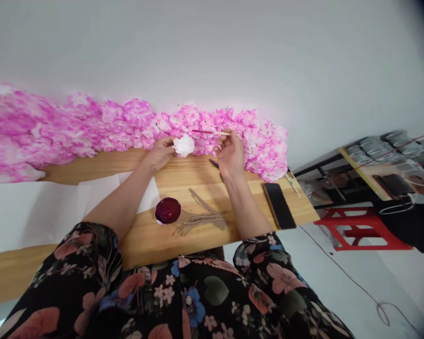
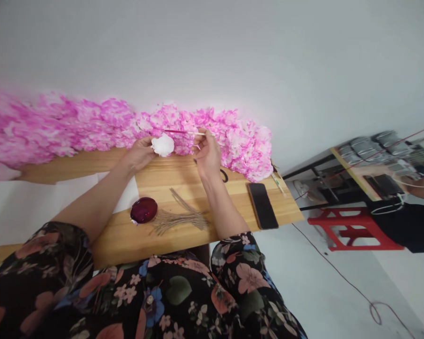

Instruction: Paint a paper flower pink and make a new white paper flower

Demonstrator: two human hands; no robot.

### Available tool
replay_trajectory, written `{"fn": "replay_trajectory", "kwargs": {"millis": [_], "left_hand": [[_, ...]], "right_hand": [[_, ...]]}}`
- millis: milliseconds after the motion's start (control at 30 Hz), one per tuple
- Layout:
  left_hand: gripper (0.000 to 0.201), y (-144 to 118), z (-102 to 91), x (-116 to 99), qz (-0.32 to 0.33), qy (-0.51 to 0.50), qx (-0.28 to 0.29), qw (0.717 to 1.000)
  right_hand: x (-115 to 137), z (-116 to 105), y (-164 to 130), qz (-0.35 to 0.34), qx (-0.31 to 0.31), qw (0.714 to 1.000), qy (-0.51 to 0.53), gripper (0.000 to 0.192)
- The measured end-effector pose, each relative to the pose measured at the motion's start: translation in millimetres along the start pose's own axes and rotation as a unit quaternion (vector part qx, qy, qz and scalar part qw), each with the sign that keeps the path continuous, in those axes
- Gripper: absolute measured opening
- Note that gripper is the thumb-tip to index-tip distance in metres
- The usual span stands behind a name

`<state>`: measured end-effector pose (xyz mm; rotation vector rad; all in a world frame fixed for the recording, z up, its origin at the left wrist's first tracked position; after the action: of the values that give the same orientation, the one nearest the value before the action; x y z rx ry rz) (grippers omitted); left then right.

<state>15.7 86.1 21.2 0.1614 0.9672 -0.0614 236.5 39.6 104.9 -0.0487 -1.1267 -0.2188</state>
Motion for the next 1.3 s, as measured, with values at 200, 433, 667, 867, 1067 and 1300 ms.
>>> {"fn": "replay_trajectory", "kwargs": {"millis": [200, 433, 667, 867, 1067, 1300], "left_hand": [[0.032, 0.2, 3.4, 0.8, -0.004, 0.014, -0.003, 1.0], [0.04, -2.2, 8.6, -0.9, -0.002, 0.032, 0.014, 0.999], [0.043, -3.2, 10.0, -2.7, 0.001, 0.033, 0.013, 0.999], [0.043, -3.4, 9.6, -2.7, -0.002, 0.04, 0.012, 0.999], [0.037, -4.1, 11.0, -2.8, -0.001, 0.051, 0.02, 0.999], [0.037, -4.6, 13.1, -2.9, 0.0, 0.048, 0.032, 0.998]], "right_hand": [[-29.7, -14.4, -0.5, 0.053, -0.029, 0.998, 0.012, 0.034], [-28.4, -16.7, 3.9, 0.022, 0.004, 1.0, 0.003, 0.034], [-29.9, -16.8, 2.1, 0.033, -0.012, 0.999, -0.005, 0.04], [-27.2, -15.7, 1.4, 0.021, -0.01, 1.0, -0.017, 0.042], [-28.7, -19.2, 4.1, 0.014, -0.012, 0.999, -0.038, 0.043], [-28.1, -21.8, 5.9, -0.003, -0.008, 0.999, -0.051, 0.045]]}}
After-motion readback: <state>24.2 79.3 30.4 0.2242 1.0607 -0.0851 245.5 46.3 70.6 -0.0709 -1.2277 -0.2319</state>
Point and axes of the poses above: each hand's wrist, its own y-axis towards the middle knuckle, its own z-axis out of the palm, x = y × z, the point moved 10 cm from there along y, towards the middle knuckle, and after that the axes turned 3 degrees about z, right-handed, at the moved point
